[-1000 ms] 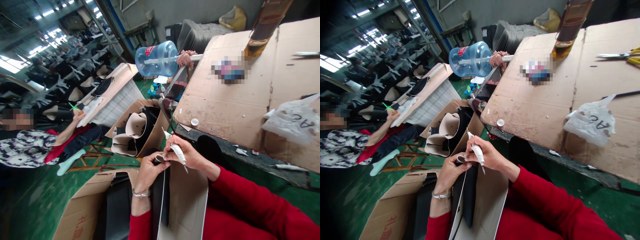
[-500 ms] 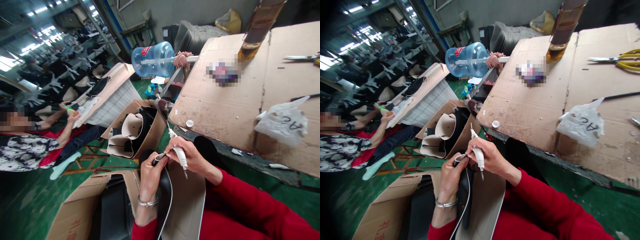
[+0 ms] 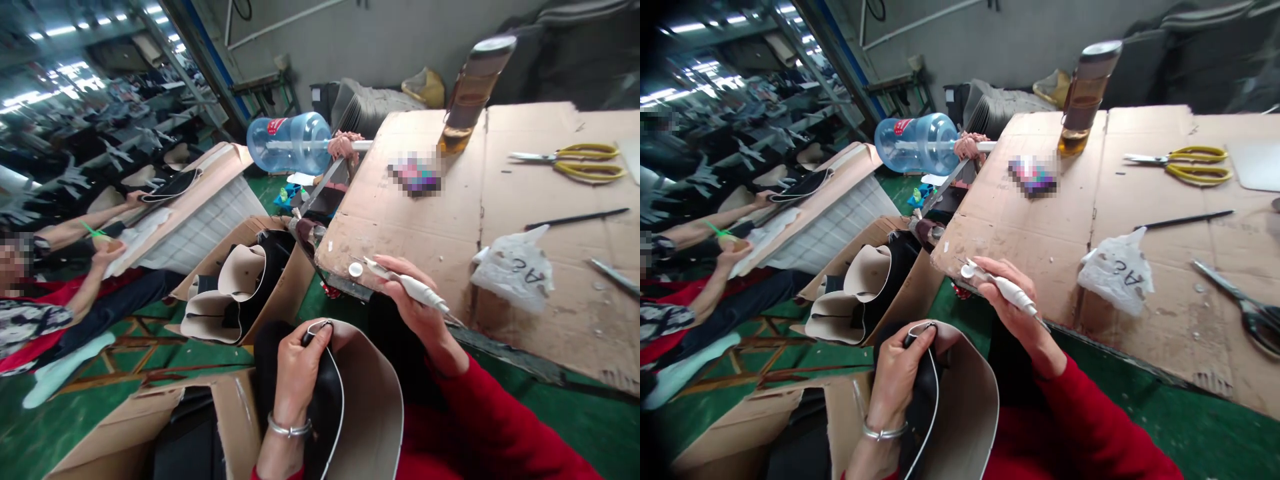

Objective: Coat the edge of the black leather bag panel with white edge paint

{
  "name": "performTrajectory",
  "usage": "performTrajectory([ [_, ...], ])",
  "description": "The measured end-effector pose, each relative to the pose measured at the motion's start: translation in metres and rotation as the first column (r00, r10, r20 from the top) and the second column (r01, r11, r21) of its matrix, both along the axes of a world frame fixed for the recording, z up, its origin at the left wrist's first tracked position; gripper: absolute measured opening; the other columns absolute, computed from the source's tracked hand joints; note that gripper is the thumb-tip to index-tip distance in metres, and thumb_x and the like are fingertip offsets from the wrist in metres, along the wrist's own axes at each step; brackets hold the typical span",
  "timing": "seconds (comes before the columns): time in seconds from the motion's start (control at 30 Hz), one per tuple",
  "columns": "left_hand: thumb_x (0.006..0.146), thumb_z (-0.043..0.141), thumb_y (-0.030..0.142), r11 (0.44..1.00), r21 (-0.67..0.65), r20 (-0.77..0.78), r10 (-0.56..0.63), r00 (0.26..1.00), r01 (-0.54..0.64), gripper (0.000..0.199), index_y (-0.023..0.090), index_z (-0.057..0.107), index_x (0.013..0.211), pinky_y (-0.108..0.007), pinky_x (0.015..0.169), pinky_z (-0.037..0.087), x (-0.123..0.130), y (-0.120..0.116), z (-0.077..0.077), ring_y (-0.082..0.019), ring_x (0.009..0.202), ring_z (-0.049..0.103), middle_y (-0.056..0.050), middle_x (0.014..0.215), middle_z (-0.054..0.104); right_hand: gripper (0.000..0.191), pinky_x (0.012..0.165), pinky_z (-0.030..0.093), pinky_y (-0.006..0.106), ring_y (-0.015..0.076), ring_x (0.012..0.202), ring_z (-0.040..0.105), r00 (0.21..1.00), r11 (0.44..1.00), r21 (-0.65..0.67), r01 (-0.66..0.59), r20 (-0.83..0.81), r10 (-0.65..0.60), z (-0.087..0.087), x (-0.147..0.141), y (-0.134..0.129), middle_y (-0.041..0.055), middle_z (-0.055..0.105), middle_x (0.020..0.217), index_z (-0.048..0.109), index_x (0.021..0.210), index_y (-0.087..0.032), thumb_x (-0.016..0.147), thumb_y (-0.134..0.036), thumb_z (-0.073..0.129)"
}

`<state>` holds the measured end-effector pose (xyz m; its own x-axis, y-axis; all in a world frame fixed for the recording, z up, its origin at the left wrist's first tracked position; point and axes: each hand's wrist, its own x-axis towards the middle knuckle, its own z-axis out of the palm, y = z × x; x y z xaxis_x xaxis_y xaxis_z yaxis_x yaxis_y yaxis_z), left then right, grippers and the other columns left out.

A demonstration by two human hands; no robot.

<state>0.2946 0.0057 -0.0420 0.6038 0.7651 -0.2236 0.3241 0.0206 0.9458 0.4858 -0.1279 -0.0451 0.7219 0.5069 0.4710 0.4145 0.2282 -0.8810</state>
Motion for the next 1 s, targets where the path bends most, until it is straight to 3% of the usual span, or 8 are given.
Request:
performTrajectory([
  [0.13, 0.077, 0.081, 0.044, 0.995, -0.066, -0.007, -0.074, 0.997, 0.074, 0.030, 0.017, 0.083, 0.088, -0.029, 0.077, 0.051, 0.021, -0.009, -0.002, -0.024, 0.083, 0.069, -0.007, 0.085, 0.079, 0.018, 0.078, 0.053, 0.030, 0.0210, 0.089, 0.068, 0.986, 0.985, -0.080, 0.155, -0.055, -0.159, 0.001, 0.020, -0.004, 0.0056, 0.074, 0.104, 0.074, 0.105, -0.021, 0.096, -0.036, 0.072],
  [0.3, 0.071, 0.085, 0.043, 0.988, -0.142, -0.033, -0.071, 0.997, 0.066, 0.030, 0.016, 0.082, 0.083, -0.027, 0.071, 0.050, 0.039, -0.006, -0.002, -0.020, 0.074, 0.067, -0.006, 0.079, 0.078, 0.025, 0.065, 0.048, 0.026, 0.0174, 0.074, 0.064, 0.986, 0.980, -0.170, 0.104, -0.114, -0.125, -0.009, 0.021, 0.000, 0.0023, 0.073, 0.089, 0.072, 0.099, -0.020, 0.092, -0.043, 0.075],
  [0.73, 0.068, 0.087, 0.042, 0.983, -0.133, -0.017, -0.128, 0.992, 0.124, 0.031, 0.016, 0.083, 0.085, -0.027, 0.069, 0.051, 0.072, 0.009, -0.003, -0.021, 0.073, 0.068, -0.007, 0.081, 0.079, 0.026, 0.064, 0.048, 0.026, 0.0174, 0.073, 0.068, 0.995, 0.940, -0.336, 0.061, -0.057, -0.085, -0.018, 0.024, -0.001, -0.0004, 0.074, 0.087, 0.074, 0.097, -0.022, 0.094, -0.049, 0.071],
  [1.0, 0.071, 0.087, 0.042, 0.973, -0.123, 0.009, -0.196, 0.980, 0.196, 0.030, 0.016, 0.083, 0.086, -0.028, 0.073, 0.051, 0.079, 0.018, -0.001, -0.022, 0.078, 0.070, -0.008, 0.085, 0.080, 0.028, 0.066, 0.050, 0.027, 0.0184, 0.072, 0.067, 0.983, 0.969, -0.217, 0.120, -0.109, -0.146, -0.011, 0.023, 0.000, 0.0031, 0.074, 0.087, 0.075, 0.089, -0.020, 0.095, -0.046, 0.070],
])
